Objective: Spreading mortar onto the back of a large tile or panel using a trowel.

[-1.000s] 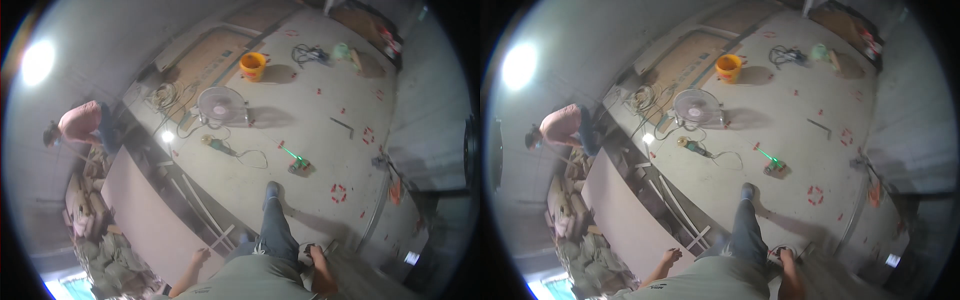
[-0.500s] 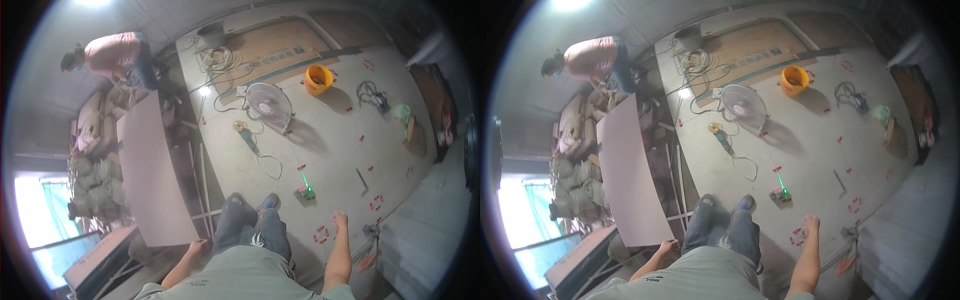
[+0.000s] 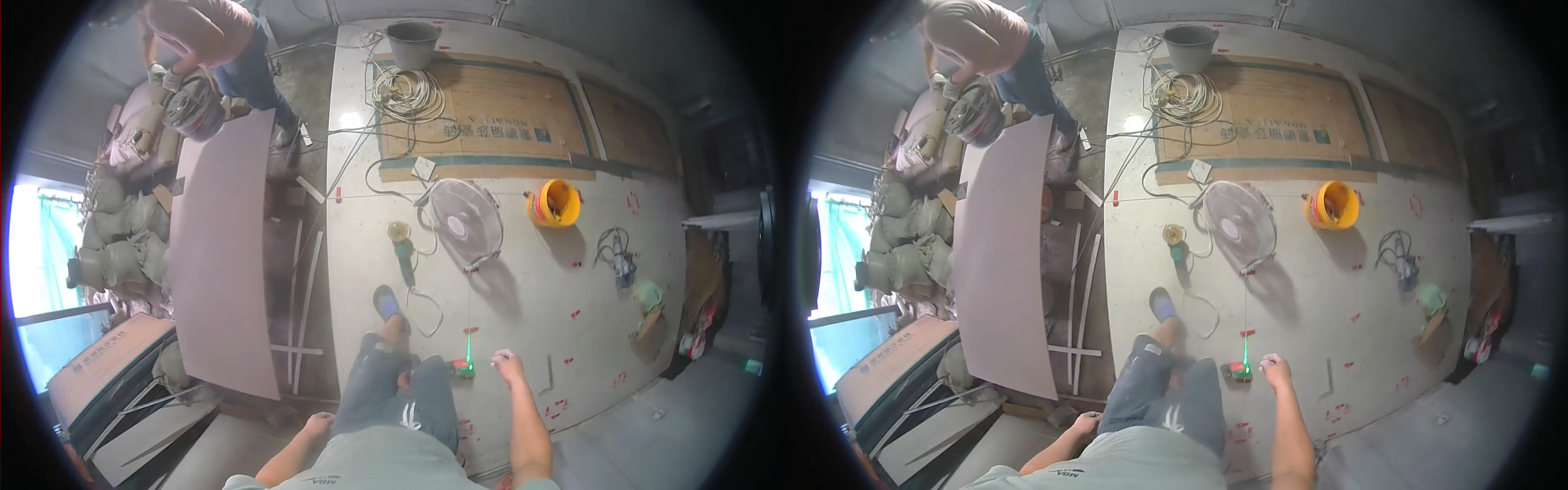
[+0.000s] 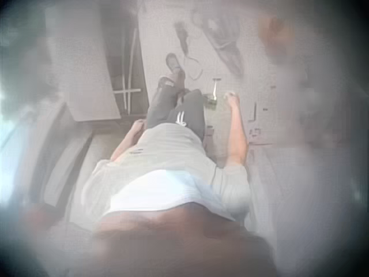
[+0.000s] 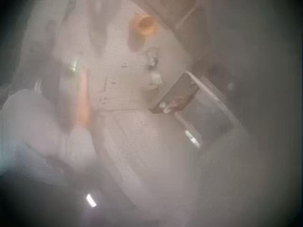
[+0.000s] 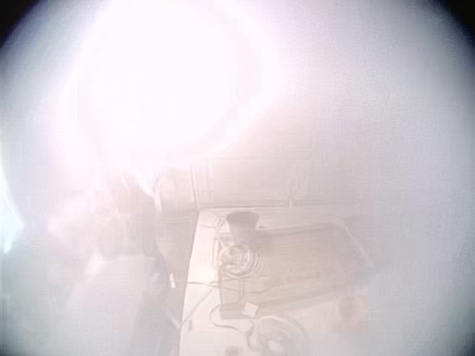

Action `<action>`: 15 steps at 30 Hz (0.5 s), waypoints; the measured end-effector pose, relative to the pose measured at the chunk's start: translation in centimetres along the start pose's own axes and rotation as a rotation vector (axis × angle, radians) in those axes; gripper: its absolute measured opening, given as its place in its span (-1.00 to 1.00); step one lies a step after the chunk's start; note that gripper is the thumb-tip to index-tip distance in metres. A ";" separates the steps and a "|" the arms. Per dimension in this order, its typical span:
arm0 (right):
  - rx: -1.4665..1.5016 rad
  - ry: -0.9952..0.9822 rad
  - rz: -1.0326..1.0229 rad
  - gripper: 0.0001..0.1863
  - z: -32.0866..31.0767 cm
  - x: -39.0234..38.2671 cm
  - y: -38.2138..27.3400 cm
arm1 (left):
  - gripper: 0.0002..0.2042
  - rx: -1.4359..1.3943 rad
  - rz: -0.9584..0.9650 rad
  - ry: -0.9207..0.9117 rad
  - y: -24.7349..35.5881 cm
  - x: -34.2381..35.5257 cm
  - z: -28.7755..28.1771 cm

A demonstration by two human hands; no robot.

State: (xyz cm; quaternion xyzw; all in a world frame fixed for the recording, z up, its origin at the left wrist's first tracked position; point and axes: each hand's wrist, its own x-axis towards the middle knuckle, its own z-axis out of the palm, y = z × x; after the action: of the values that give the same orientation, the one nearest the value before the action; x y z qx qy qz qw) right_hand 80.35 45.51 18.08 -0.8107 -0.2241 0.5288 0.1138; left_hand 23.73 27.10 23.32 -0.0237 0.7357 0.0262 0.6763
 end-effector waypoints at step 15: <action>-1.097 0.060 -0.290 -0.24 1.0 34.8 -34.2 | -0.74 0.005 0.181 0.077 2.5 1.8 10.0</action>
State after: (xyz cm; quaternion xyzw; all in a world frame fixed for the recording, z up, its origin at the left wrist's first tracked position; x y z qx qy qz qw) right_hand 82.95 92.17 4.02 -0.7266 -0.5717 0.2907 -0.2463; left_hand 33.38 30.30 20.67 0.0433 0.7604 0.0844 0.6425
